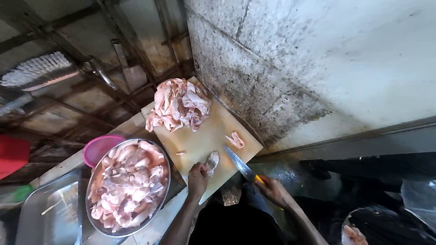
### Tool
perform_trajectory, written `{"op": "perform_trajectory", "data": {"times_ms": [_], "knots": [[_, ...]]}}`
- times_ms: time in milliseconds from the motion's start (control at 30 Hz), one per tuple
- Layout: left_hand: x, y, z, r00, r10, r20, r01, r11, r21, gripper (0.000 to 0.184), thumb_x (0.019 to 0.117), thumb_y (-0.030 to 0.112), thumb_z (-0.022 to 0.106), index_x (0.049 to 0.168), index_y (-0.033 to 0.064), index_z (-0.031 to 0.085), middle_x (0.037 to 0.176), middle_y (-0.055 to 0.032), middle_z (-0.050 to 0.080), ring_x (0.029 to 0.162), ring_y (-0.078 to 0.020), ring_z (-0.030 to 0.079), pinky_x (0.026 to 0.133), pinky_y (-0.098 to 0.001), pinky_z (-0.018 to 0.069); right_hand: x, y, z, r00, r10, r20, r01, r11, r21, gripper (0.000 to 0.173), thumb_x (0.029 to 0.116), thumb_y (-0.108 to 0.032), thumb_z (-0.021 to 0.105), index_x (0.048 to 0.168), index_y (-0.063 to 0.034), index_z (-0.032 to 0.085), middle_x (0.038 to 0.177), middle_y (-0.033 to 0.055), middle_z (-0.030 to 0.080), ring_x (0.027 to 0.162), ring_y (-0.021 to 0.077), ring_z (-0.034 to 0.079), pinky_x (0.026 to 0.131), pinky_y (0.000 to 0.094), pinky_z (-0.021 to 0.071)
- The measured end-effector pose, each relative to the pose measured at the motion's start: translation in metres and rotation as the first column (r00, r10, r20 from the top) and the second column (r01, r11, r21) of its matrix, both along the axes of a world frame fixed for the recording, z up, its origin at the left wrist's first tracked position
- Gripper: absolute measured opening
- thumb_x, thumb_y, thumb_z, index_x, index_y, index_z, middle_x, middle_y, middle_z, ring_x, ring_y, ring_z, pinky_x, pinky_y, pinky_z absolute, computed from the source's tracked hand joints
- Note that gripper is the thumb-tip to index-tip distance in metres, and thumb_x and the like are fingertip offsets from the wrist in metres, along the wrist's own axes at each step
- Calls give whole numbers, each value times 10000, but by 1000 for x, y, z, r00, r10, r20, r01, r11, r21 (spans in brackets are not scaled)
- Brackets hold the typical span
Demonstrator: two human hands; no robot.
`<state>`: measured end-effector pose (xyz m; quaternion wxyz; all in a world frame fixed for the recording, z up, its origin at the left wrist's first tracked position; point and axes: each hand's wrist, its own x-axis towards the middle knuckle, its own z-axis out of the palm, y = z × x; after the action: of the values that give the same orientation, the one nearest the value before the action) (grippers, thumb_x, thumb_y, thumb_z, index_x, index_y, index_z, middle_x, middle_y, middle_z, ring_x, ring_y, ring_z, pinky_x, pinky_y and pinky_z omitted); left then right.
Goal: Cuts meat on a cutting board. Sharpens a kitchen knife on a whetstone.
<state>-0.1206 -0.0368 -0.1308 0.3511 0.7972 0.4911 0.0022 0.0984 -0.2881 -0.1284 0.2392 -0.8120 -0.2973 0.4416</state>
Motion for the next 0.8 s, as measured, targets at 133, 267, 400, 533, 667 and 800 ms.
{"op": "perform_trajectory", "data": {"times_ms": [133,267,400,533,667,800], "knots": [[0,-3,2,999,-41,24,39,997,68,295,1015,278,573,1194,74,691,1282,-143,621,988,-226,699,880,-372,603,-27,17,18,999,43,-20,-44,999,-24,427,1046,-450,521,1280,-116,647,918,128,708,780,270,708,769,503,593],[5,-8,-4,991,-132,5,132,990,42,299,992,255,624,1216,68,691,1358,-149,593,1027,-218,701,912,-360,598,-60,34,12,988,152,16,-152,988,-28,449,1045,-465,514,1287,-111,645,1011,155,719,921,315,713,855,547,570],[4,-11,-8,997,-75,34,73,996,54,220,970,224,644,1123,84,720,1196,-111,649,949,-177,694,863,-336,603,-74,27,-2,982,181,49,-177,981,-82,456,1036,-502,493,1263,-133,633,972,144,713,898,323,716,812,556,575],[5,-14,-12,996,-59,61,53,994,99,185,957,194,650,1072,75,734,1119,-93,671,911,-163,692,847,-315,600,-68,10,1,973,228,33,-224,970,-95,447,1043,-488,496,1253,-118,633,963,154,709,891,326,713,816,553,570],[5,-13,-11,992,-119,41,114,986,121,181,966,174,633,1066,65,737,1116,-88,688,933,-166,701,871,-322,599,-64,34,-1,965,262,8,-260,961,-99,458,1049,-482,486,1259,-95,616,984,172,700,917,342,706,837,560,561],[5,-12,-9,988,-155,-6,154,982,113,202,993,185,600,1094,69,731,1154,-96,684,960,-185,707,886,-342,599,-62,77,-11,952,306,31,-304,952,-40,440,1055,-461,476,1201,-66,604,953,169,685,904,339,700,831,547,558]]}}
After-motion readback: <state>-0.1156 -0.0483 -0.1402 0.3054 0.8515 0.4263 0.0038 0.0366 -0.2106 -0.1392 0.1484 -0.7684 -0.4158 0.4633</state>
